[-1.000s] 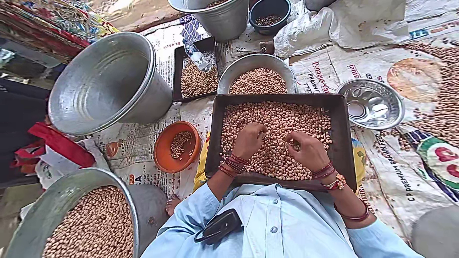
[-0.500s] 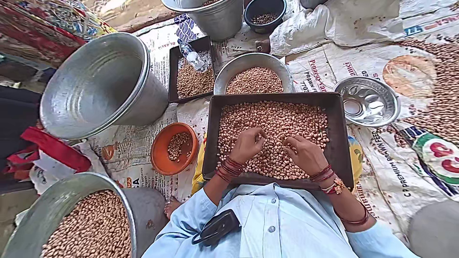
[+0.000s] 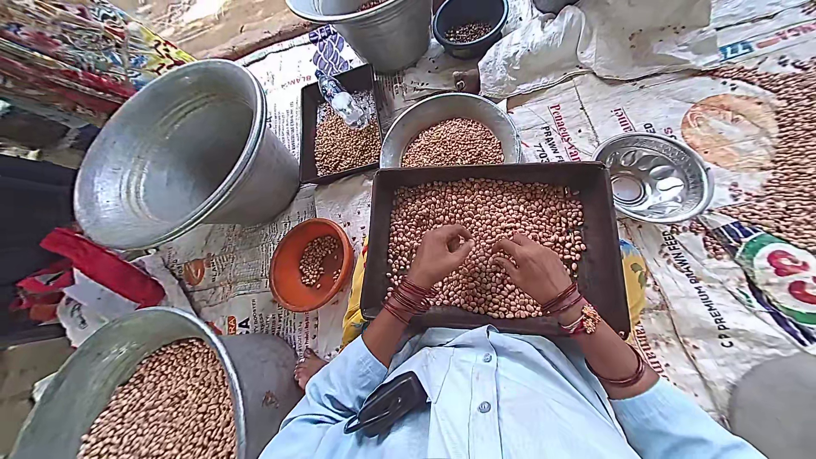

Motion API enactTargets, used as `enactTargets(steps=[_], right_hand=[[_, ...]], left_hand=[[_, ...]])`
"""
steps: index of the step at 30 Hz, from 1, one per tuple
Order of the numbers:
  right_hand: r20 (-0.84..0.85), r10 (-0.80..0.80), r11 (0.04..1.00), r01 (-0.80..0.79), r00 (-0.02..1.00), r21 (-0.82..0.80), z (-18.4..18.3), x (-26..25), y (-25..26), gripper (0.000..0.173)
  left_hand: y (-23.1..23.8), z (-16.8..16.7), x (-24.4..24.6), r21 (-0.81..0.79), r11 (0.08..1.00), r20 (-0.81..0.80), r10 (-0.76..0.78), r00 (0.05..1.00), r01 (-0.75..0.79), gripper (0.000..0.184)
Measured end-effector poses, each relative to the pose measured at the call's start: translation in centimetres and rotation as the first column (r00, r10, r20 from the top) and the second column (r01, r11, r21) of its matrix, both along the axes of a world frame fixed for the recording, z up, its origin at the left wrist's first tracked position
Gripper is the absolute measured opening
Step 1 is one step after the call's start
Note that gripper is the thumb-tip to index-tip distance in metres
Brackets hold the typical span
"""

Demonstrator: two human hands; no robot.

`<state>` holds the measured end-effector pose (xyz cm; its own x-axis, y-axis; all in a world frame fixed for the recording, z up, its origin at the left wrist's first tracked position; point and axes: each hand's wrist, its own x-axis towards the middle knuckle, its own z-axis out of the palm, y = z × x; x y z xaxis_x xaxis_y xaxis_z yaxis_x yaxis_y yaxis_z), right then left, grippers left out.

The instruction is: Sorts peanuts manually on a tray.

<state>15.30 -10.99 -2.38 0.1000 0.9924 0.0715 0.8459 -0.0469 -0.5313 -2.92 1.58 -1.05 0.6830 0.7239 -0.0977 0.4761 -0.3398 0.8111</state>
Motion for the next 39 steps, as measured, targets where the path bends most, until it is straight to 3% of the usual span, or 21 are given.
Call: enactTargets(steps=[3,7,8,10,11,12,13,15,17,19,25,27,30,33,35,37,39], right_hand=[[-0.034,0.009,1.0,-0.009,0.999,0.004,-0.1,0.2,0.1,0.02],[-0.362,-0.061,0.998,0.062,0.93,-0.011,0.0,1.5,0.0,0.022],[-0.511,-0.098,0.993,0.115,0.854,0.001,0.0,1.9,-0.2,0.02],[-0.78,-0.143,0.972,0.234,0.609,0.004,0.1,2.6,-0.7,0.01],[-0.842,-0.153,0.958,0.288,0.517,0.003,0.0,2.9,-1.0,0.009],[-0.857,-0.16,0.949,0.315,0.489,0.003,0.0,3.2,-1.4,0.011],[-0.836,-0.18,0.948,0.318,0.518,-0.007,0.1,3.5,-1.8,0.012],[-0.693,-0.211,0.964,0.266,0.69,-0.029,0.5,3.4,-2.8,0.013],[-0.451,-0.156,0.986,0.165,0.879,-0.019,0.6,2.6,-3.6,0.02],[-0.252,-0.09,0.996,0.092,0.964,-0.001,0.5,1.2,-3.9,0.021],[-0.027,-0.008,0.995,0.011,1.0,0.102,0.0,-2.2,-1.5,0.016],[0.029,0.028,0.998,-0.029,0.999,0.05,0.0,-3.0,-0.5,0.018],[0.078,0.086,0.984,-0.073,0.993,-0.16,0.9,-3.4,0.5,0.023],[0.066,0.101,0.977,-0.087,0.993,-0.194,1.1,-3.4,0.5,0.022],[0.028,0.095,0.967,-0.085,0.995,-0.241,1.1,-3.0,0.5,0.023],[-0.03,0.081,0.947,-0.086,0.996,-0.309,1.4,-2.5,0.6,0.025],[-0.099,0.049,0.959,-0.074,0.994,-0.275,1.4,-1.8,0.3,0.026]], left_hand=[[1.8,-0.2,-2.3,-0.167,0.981,0.133,0.123,0.984,-0.1,0.024],[1.3,0.0,-2.7,-0.093,0.995,-0.092,0.037,0.995,-0.045,0.023],[0.8,-0.2,-2.4,-0.017,1.0,-0.152,0.007,0.988,-0.01,0.02],[-0.1,-0.5,-1.7,0.109,0.993,-0.267,-0.025,0.963,0.056,0.02],[-0.4,-0.5,-1.4,0.129,0.989,-0.312,-0.03,0.95,0.074,0.022],[-0.7,-0.4,-1.2,0.137,0.987,-0.338,-0.032,0.94,0.083,0.024],[-0.8,-0.4,-1.0,0.141,0.986,-0.354,-0.032,0.935,0.087,0.025],[-1.0,-0.3,-0.7,0.137,0.986,-0.38,-0.036,0.924,0.094,0.025],[-1.1,-0.4,-0.6,0.151,0.984,-0.39,-0.03,0.92,0.096,0.024],[-1.4,-0.5,-0.5,0.183,0.978,-0.394,-0.017,0.919,0.097,0.024],[-1.8,-0.6,0.1,0.238,0.962,-0.434,-0.022,0.901,0.138,0.026],[-1.2,-0.4,-0.4,0.187,0.978,-0.372,-0.019,0.928,0.095,0.025],[0.5,-0.5,-1.9,-0.079,0.993,-0.094,0.076,0.993,-0.084,0.019],[1.1,-0.8,-2.6,-0.305,0.947,0.101,0.14,0.985,-0.104,0.024],[0.6,-0.4,-2.1,-0.258,0.965,0.018,0.055,0.998,-0.048,0.022],[-0.4,-0.4,-1.1,-0.086,0.996,-0.091,-0.028,0.995,0.02,0.02],[-1.2,-0.2,0.0,0.082,0.992,-0.203,-0.083,0.976,0.101,0.022]])
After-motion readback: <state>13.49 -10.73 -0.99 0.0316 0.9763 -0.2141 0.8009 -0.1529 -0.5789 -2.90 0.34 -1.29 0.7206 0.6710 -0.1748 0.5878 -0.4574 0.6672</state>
